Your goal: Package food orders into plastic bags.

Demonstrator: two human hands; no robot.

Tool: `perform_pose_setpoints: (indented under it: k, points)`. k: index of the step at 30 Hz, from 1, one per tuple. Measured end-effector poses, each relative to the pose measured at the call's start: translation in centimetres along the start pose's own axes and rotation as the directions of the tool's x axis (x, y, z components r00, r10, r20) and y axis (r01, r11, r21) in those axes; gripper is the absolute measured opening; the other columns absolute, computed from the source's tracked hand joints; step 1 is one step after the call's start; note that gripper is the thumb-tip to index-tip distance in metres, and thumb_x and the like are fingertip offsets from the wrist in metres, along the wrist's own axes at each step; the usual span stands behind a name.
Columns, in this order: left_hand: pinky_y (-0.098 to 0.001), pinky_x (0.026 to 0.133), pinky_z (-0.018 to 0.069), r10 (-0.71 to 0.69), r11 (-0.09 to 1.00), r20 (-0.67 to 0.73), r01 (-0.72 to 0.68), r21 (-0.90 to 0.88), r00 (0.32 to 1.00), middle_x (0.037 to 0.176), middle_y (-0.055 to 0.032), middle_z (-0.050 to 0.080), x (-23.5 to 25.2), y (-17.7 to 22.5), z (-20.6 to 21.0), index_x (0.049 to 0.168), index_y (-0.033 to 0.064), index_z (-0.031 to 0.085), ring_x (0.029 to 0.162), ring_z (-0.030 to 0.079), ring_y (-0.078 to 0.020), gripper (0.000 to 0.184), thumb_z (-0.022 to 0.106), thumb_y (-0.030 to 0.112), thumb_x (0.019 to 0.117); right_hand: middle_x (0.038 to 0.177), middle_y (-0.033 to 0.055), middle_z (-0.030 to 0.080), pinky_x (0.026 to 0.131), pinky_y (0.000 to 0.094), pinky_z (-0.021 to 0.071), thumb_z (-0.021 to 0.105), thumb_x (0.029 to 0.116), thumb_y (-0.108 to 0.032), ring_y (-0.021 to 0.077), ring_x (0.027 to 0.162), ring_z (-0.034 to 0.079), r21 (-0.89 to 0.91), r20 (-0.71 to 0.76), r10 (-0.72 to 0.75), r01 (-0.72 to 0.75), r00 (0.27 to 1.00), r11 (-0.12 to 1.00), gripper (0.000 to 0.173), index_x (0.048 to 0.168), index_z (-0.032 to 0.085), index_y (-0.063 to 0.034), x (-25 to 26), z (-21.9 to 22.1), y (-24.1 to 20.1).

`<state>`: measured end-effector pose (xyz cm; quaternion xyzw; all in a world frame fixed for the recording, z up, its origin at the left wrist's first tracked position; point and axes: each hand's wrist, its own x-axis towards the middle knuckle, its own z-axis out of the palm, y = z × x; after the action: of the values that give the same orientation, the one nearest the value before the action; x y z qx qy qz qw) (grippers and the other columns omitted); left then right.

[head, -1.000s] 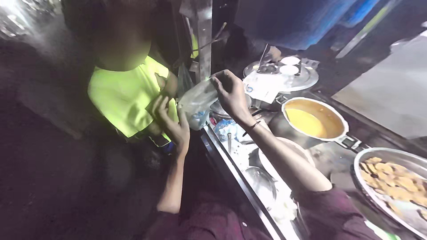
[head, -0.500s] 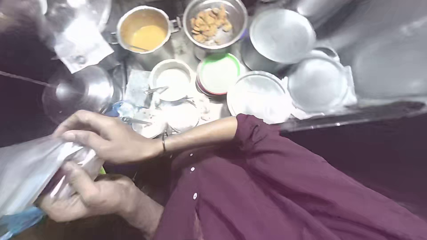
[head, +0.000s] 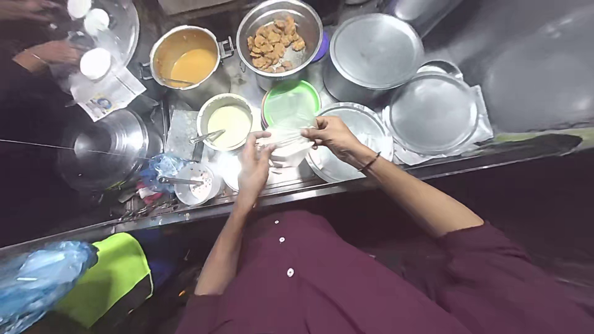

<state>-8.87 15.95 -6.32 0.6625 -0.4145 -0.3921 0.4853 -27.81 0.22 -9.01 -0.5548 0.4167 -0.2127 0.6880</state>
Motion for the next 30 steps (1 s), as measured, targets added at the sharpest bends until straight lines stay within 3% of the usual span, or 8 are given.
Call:
perform_pose_setpoints:
  k: [5,9,15,19,22,25,28,30]
  points:
    - [-0.0373,0.061,0.0573,-0.113,0.990,-0.041,0.116,0.083,0.993,0.098,-0.0116,0.071,1.9,0.8,3.5,0.137,0.0173,0.057,0.069,0.067,-0.0209,0.031,0.057,0.028,0.1069,0.082,0.0029,0.067,0.059,0.0281,0.0579,0.072,0.0971,-0.017,0.0100,0.062,0.063,0.064,-0.024,0.073,-0.071,0.997,0.995,0.017,0.104,0.063,-0.0045,0.5,-6.1,1.2]
    - [-0.0322,0.061,0.0587,-0.072,0.994,-0.161,0.084,0.071,0.984,0.097,-0.0084,0.075,1.4,-0.3,2.4,0.133,0.0149,0.059,0.069,0.070,-0.0172,0.029,0.049,0.029,0.1097,0.066,0.0038,0.059,0.049,0.0309,0.0471,0.077,0.0924,-0.022,0.0115,0.051,0.052,-0.398,-0.004,0.122,-0.113,0.993,0.910,0.022,0.089,0.063,-0.0056,1.4,-13.2,3.7]
    - [-0.0361,0.067,0.0640,-0.044,0.971,-0.220,-0.011,-0.240,0.975,0.121,-0.0117,0.068,2.3,-1.6,-0.6,0.149,0.0245,0.051,0.073,0.072,-0.0229,0.047,0.057,0.009,0.1045,0.091,0.0210,0.069,0.080,0.0576,0.0544,0.081,0.0897,-0.036,0.0339,0.080,0.067,-0.914,-0.014,0.528,-0.224,0.849,0.337,0.042,0.109,0.071,-0.0004,5.2,-20.8,10.2]
    - [-0.0351,0.063,0.0607,-0.013,0.937,-0.185,-0.053,-0.346,0.983,0.133,-0.0116,0.064,3.9,-1.5,-1.8,0.141,0.0138,0.058,0.073,0.068,-0.0218,0.047,0.062,-0.001,0.0972,0.115,0.0341,0.065,0.087,0.0741,0.0478,0.081,0.0838,-0.031,0.0548,0.111,0.062,-0.997,-0.080,0.355,-0.075,0.932,-0.029,0.045,0.108,0.069,0.0058,5.0,-16.4,5.3]
    - [-0.0361,0.065,0.0607,0.030,0.928,-0.124,-0.074,-0.366,0.992,0.139,-0.0132,0.061,3.1,-1.2,-2.2,0.141,0.0107,0.059,0.086,0.069,-0.0244,0.048,0.063,-0.001,0.0952,0.116,0.0224,0.067,0.084,0.0617,0.0553,0.081,0.0884,-0.037,0.0407,0.104,0.067,-0.904,0.213,-0.038,0.212,0.976,0.371,0.050,0.120,0.068,-0.0011,6.6,-12.0,1.6]
    - [-0.0429,0.098,0.0570,0.102,0.914,0.002,-0.093,-0.395,0.995,0.146,-0.0148,0.057,2.1,-0.6,-2.3,0.146,0.0070,0.055,0.122,0.063,-0.0292,0.053,0.066,0.007,0.0947,0.142,0.0091,0.062,0.100,0.0465,0.0560,0.040,0.1083,-0.050,0.0243,0.126,0.062,-0.209,0.535,-0.039,0.176,0.844,0.962,0.057,0.148,0.052,-0.0108,8.4,-5.5,-0.5]
    - [-0.0472,0.116,0.0446,0.191,0.909,0.087,-0.142,-0.392,0.978,0.152,-0.0188,0.051,1.3,0.2,-3.3,0.148,0.0000,0.052,0.139,0.052,-0.0333,0.057,0.068,0.013,0.0945,0.131,0.0059,0.067,0.093,0.0384,0.0573,0.027,0.0922,-0.085,0.0183,0.115,0.066,0.146,0.775,0.024,-0.216,0.631,0.965,0.091,0.146,0.051,-0.0152,9.1,0.0,0.1]
    - [-0.0476,0.117,0.0435,0.220,0.915,0.081,-0.177,-0.362,0.972,0.154,-0.0192,0.049,0.5,0.5,-4.9,0.148,-0.0009,0.051,0.141,0.050,-0.0346,0.057,0.067,0.013,0.0948,0.113,0.0036,0.073,0.089,0.0330,0.0591,0.044,0.0987,-0.070,0.0130,0.102,0.071,0.209,0.825,-0.004,-0.298,0.565,0.931,0.067,0.129,0.064,-0.0139,9.1,1.7,0.6]
